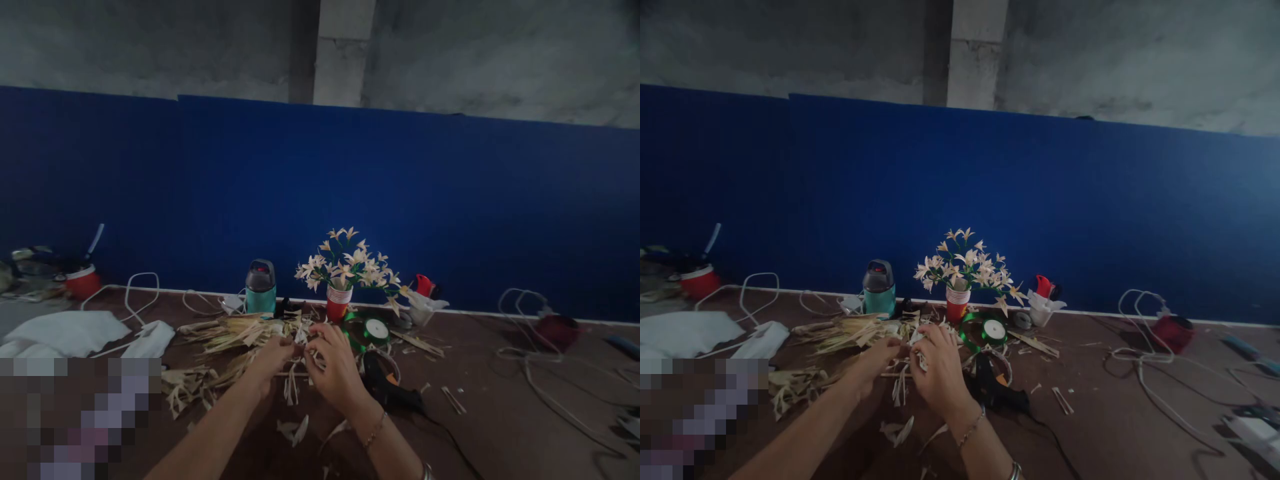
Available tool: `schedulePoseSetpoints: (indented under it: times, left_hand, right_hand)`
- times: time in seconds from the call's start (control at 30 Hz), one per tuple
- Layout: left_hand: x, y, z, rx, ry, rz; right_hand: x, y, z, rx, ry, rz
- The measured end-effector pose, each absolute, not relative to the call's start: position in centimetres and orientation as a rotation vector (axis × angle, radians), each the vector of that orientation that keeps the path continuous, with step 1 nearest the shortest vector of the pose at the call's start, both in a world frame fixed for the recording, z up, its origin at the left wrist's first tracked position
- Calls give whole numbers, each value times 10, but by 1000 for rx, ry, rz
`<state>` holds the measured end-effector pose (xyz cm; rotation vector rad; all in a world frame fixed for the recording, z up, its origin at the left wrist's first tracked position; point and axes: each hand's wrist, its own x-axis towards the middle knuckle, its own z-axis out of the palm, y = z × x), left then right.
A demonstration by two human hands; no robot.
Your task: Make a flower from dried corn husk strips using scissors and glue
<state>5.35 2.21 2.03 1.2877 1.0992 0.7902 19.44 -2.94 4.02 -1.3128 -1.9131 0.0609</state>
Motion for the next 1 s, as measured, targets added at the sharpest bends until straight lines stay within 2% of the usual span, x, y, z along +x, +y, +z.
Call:
schedulePoseSetpoints:
  times: [0.2,0.27,0.37,0.47,0.6,0.77,1.0]
  left_hand:
    - [35,26,27,1442,999,573]
    - [34,28,27,1490,998,571]
    - [38,30,27,1574,1031,647]
    - [46,25,32,1851,1155,855]
    - [55,10,39,2219,1241,1167]
    - [57,0,37,2412,1200,1418]
    - [56,1,39,2251,965,1415]
  right_hand:
    - [195,-34,44,-1098,-2162,410]
    - [194,-31,39,-1129,-2141,418]
    - [194,-26,32,-1226,-2041,326]
    - [196,-20,29,-1281,-1817,395]
    - [198,-14,29,-1257,-1370,789]
    - [201,-14,34,-1016,-960,1273]
    - [214,-21,47,-937,-927,1649]
